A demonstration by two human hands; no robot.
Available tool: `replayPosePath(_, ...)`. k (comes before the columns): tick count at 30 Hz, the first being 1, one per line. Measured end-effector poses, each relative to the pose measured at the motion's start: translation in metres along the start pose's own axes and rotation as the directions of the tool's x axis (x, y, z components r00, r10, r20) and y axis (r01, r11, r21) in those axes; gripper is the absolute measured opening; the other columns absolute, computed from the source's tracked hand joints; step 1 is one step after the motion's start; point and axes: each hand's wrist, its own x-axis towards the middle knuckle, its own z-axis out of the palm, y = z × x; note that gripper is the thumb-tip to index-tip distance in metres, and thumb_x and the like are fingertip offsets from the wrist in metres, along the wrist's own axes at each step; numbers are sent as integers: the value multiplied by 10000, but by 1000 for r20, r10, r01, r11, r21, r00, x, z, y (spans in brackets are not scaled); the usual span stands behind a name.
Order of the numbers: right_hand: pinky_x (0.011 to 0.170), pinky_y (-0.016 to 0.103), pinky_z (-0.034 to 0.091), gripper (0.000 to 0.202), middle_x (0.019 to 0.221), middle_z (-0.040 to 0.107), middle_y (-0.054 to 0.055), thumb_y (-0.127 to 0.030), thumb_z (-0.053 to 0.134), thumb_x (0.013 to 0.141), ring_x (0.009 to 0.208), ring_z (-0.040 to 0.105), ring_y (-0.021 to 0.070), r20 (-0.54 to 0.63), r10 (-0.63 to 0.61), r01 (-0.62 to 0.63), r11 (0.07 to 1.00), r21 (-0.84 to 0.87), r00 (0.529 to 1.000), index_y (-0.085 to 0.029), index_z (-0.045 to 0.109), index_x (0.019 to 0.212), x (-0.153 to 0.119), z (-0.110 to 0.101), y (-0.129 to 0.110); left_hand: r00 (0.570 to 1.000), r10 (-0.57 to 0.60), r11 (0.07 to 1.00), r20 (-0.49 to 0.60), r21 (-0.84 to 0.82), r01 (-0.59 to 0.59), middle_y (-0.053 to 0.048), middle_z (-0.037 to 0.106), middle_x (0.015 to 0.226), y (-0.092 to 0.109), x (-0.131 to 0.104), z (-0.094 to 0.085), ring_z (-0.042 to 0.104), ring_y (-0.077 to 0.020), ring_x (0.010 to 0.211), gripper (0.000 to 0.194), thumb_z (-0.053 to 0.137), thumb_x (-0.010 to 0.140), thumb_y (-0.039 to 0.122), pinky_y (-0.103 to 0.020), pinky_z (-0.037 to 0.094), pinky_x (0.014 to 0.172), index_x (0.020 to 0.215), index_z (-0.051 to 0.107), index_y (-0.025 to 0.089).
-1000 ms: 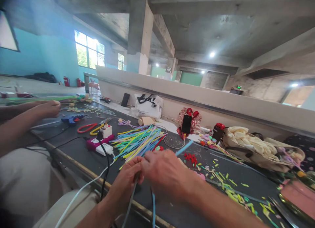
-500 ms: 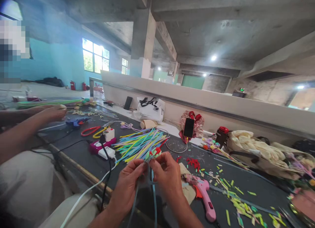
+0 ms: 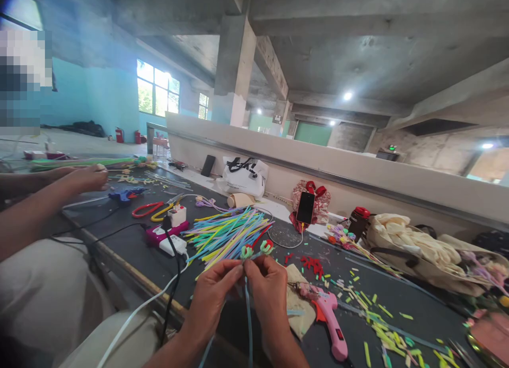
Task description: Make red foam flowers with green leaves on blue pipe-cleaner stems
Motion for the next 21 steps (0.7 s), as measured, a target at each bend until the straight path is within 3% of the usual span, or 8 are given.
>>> replayPosePath(8, 437, 191, 314, 164, 464, 436, -57, -235, 513, 696, 446, 391, 87, 95, -31, 30, 1000, 5, 995, -161, 484, 554, -2, -2, 1, 975, -155, 981, 160, -90, 170, 41, 529, 427, 4, 1, -2, 427, -49, 353, 186, 675, 621, 288, -151, 334, 336, 573, 597, 126)
replayPosePath(13, 424, 195, 322, 137, 397, 410, -80, -233, 475, 729, 355, 335, 69, 281, -40, 26, 998, 54, 959, -176, 498, 606, -1, -5, -7, 954, -236, 955, 184, -135, 263, 49, 519, 426, 9, -2, -3, 440, -44, 330, 179, 708, 579, 271, -143, 348, 307, 571, 602, 128)
replayPosePath(21, 388, 179, 217, 116, 466, 418, -68, -244, 551, 668, 400, 291, 51, 359, 30, -45, 998, 33, 933, -141, 599, 646, 16, -14, -16, 939, -279, 934, 202, -168, 314, -4, 625, 558, 22, 0, -8, 561, -84, 429, 83, 646, 627, 183, -158, 428, 357, 683, 637, 123)
